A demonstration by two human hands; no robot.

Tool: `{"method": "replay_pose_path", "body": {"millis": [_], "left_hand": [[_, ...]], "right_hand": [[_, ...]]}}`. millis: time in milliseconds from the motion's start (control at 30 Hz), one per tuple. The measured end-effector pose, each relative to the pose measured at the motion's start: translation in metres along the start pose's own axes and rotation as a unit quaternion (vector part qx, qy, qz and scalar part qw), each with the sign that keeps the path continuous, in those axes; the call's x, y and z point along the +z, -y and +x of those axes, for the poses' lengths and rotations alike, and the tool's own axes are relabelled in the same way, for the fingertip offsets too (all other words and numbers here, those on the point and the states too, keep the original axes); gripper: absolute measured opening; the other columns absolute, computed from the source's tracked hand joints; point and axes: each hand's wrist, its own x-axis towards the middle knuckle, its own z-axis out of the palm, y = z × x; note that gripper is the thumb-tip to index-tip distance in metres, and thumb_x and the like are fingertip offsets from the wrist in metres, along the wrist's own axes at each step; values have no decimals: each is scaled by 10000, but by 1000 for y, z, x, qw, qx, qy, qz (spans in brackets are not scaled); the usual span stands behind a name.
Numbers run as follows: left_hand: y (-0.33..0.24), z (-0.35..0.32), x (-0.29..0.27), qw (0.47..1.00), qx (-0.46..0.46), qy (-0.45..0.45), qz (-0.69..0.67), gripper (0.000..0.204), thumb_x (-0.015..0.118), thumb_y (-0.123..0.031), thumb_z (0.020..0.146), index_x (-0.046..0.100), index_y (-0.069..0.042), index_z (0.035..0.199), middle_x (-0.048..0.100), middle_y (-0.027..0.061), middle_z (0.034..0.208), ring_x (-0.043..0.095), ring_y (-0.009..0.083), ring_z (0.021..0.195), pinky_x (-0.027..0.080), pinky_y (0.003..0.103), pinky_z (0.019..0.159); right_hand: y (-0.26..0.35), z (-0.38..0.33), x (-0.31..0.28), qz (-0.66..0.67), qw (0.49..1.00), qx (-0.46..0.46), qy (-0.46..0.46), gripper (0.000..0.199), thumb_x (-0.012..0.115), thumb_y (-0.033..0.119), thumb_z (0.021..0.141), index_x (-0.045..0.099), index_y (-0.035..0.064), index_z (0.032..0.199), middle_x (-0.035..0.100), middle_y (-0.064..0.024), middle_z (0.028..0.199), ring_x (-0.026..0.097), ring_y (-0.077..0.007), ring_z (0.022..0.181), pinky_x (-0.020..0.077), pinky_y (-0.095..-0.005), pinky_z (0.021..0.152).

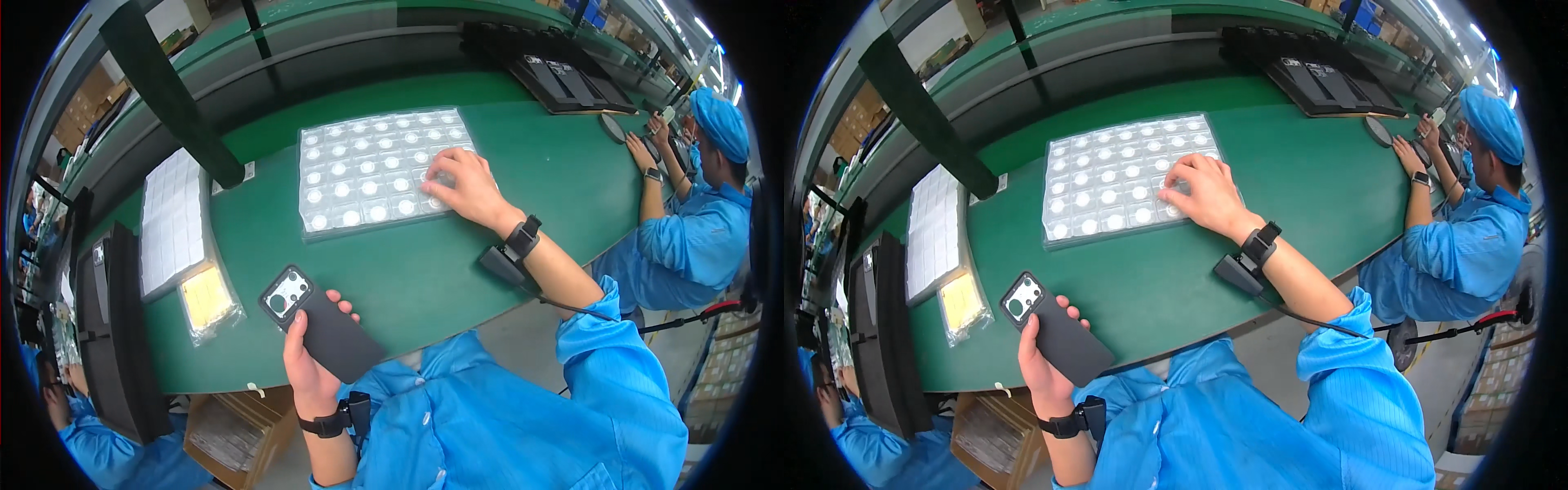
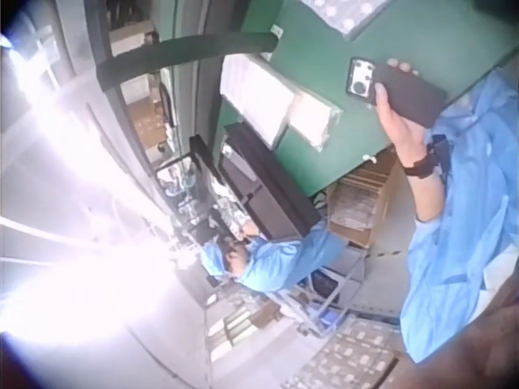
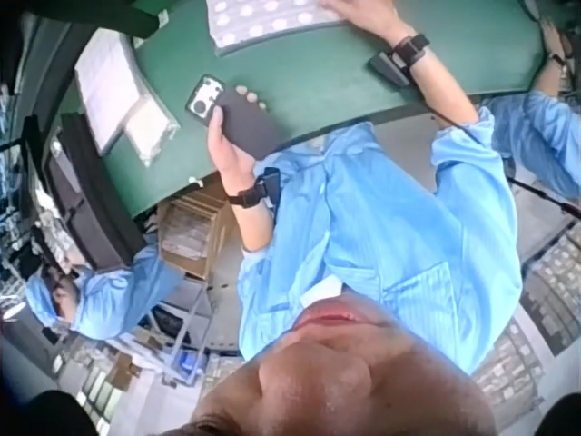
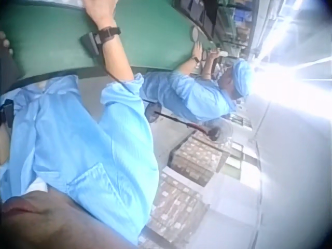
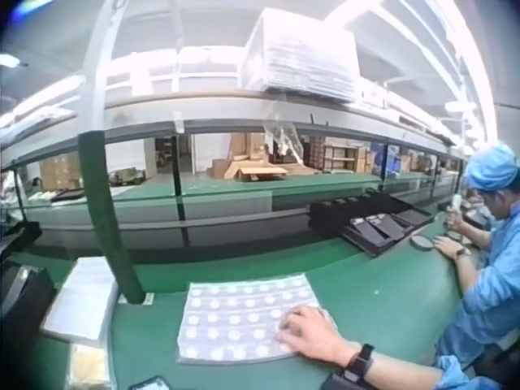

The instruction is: Applying labels and protective stickers to smartphone chassis components on an assembly line.

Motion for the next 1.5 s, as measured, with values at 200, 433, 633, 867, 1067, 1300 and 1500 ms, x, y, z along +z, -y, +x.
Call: {"method": "replay_pose_path", "body": {"millis": [200, 433, 633, 867, 1067, 1300, 1500], "left_hand": [[2, 0, -1, 1000, 17, 11, 2, 386, 471, -260, 1004, 492, 12, 1278, 583, 144, 1195, 600, 255, 1055, 524, 423, 919], [3, -6, -5, 1000, 16, -8, 19, 390, 491, -257, 997, 476, -1, 1291, 575, 136, 1194, 595, 250, 1057, 523, 431, 925], [2, -3, 0, 999, 19, -17, 25, 386, 487, -261, 998, 476, 6, 1276, 566, 123, 1204, 585, 238, 1065, 519, 429, 934], [-1, -2, 0, 1000, 9, -4, 22, 392, 483, -268, 998, 478, 2, 1283, 569, 124, 1203, 593, 240, 1064, 518, 431, 940], [-1, -2, -3, 1000, 8, -13, 22, 401, 471, -260, 999, 470, 7, 1298, 578, 146, 1208, 604, 262, 1064, 520, 432, 933], [-1, -2, -10, 1000, -16, -7, 6, 404, 460, -248, 1001, 465, 19, 1304, 573, 177, 1232, 600, 285, 1087, 524, 439, 924], [-2, -2, -9, 1000, -26, 6, -5, 408, 450, -243, 1005, 458, 22, 1314, 572, 176, 1236, 599, 283, 1090, 527, 435, 921]], "right_hand": [[-8, 22, -8, 89, 994, 60, 4, 567, 647, 469, 865, 565, 136, 1316, 505, -154, 1363, 419, -323, 1323, 299, -482, 1097], [45, 98, 20, -36, 999, -19, 10, 809, 591, 616, 843, 430, 98, 1444, 319, -228, 1523, 260, -360, 1436, 216, -561, 1142], [76, 116, 72, -46, 998, -15, 39, 835, 539, 645, 858, 390, 103, 1476, 270, -230, 1554, 216, -326, 1464, 148, -583, 1155], [77, 119, 83, -13, 1000, -25, 4, 511, 511, 465, 929, 564, 168, 1341, 382, -188, 1497, 321, -316, 1412, 170, -586, 1148], [116, 84, 74, -24, 982, -186, 24, 362, 612, 303, 887, 637, 130, 1204, 557, -112, 1301, 475, -302, 1267, 289, -499, 1102], [106, 74, 83, 82, 974, -212, 25, 393, 628, 302, 873, 615, 131, 1227, 571, -63, 1261, 480, -256, 1247, 281, -478, 1098], [107, 67, 90, 79, 963, -256, -6, 267, 605, 207, 895, 655, 184, 1156, 583, -49, 1224, 501, -250, 1206, 316, -448, 1064]]}}
